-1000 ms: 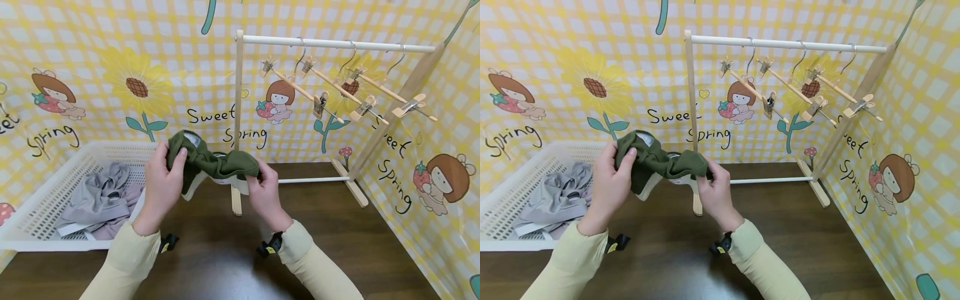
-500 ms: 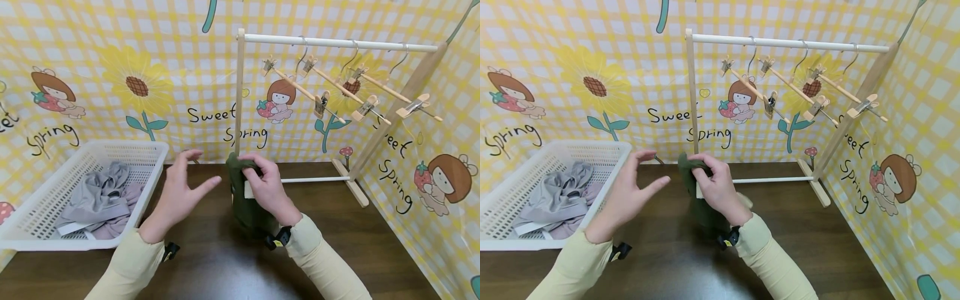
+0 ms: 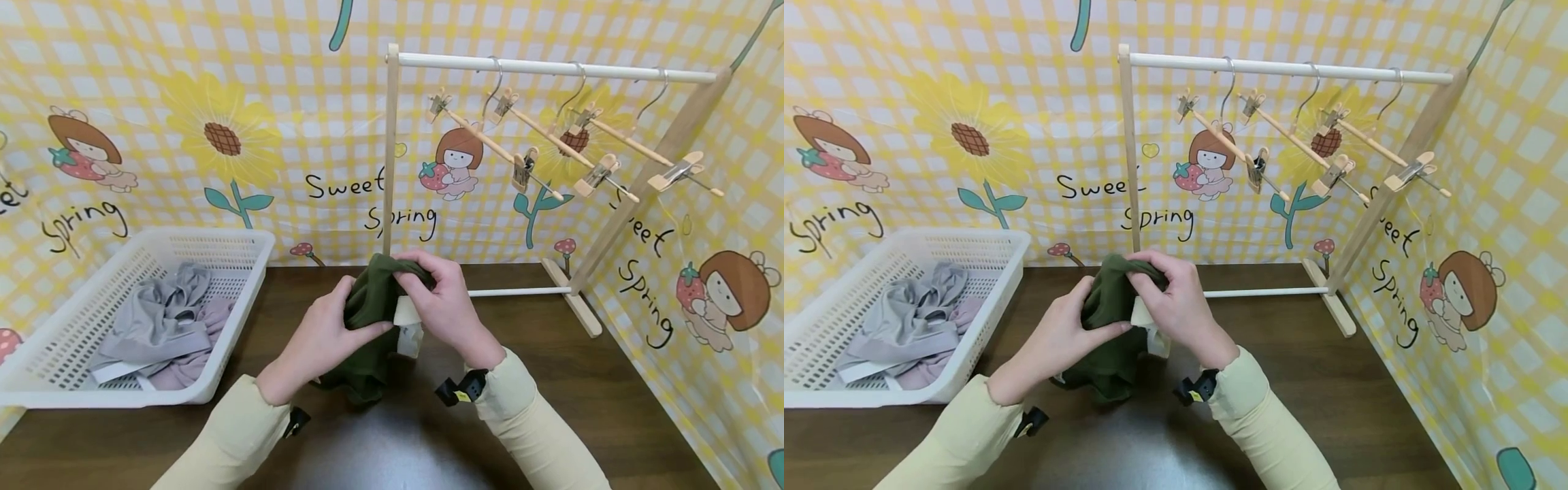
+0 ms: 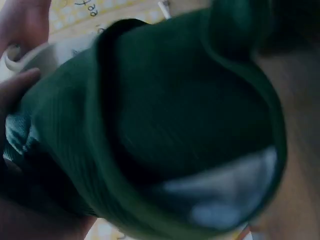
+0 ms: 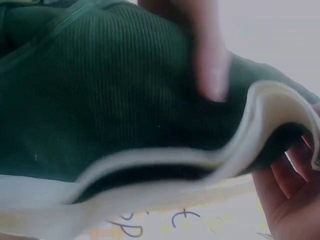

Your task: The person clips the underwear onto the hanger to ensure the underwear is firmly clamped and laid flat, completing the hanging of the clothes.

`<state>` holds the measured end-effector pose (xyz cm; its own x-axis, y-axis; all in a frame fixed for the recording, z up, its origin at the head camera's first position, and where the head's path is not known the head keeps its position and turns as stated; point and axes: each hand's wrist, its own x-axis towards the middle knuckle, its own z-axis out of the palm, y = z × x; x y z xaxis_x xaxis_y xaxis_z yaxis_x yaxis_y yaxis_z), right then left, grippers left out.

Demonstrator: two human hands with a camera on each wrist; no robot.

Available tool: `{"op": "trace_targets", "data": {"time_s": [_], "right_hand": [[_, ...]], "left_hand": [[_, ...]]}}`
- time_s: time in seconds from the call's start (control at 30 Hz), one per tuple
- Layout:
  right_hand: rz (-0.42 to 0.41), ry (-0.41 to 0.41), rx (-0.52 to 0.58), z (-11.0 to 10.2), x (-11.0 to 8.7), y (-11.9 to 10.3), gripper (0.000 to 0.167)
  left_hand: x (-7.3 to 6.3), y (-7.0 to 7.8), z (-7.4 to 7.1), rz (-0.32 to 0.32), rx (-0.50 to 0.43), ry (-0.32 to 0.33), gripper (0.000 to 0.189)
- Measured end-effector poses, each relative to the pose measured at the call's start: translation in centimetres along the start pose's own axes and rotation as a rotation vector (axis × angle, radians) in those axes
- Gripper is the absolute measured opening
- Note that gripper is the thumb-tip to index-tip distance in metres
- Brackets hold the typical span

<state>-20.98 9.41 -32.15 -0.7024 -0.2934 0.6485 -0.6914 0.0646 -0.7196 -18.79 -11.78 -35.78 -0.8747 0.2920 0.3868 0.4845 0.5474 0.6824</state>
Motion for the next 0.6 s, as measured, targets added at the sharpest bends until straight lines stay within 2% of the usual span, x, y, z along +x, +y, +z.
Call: {"op": "trace_targets", "data": {"time_s": [0.13,0.27,0.4,0.53,0.6], "right_hand": [[-0.005,0.007,-0.036,-1.0,0.1,-0.2,0.015],[0.018,0.05,-0.135,-2.3,0.2,0.1,0.014],[0.063,0.101,-0.271,-3.7,0.2,0.7,0.011],[0.096,0.145,-0.349,-5.0,-0.1,1.1,0.008],[0.098,0.164,-0.368,-5.4,-0.2,1.2,0.01]], "left_hand": [[0.1,-0.8,-1.1,0.019,0.05,0.008,0.038],[0.2,-1.7,-2.7,0.04,0.102,0.045,0.025],[0.3,-2.1,-4.2,0.071,0.152,0.156,0.024],[0.4,-2.1,-5.1,0.102,0.115,0.279,0.024],[0.4,-2.0,-5.3,0.124,0.086,0.316,0.023]]}}
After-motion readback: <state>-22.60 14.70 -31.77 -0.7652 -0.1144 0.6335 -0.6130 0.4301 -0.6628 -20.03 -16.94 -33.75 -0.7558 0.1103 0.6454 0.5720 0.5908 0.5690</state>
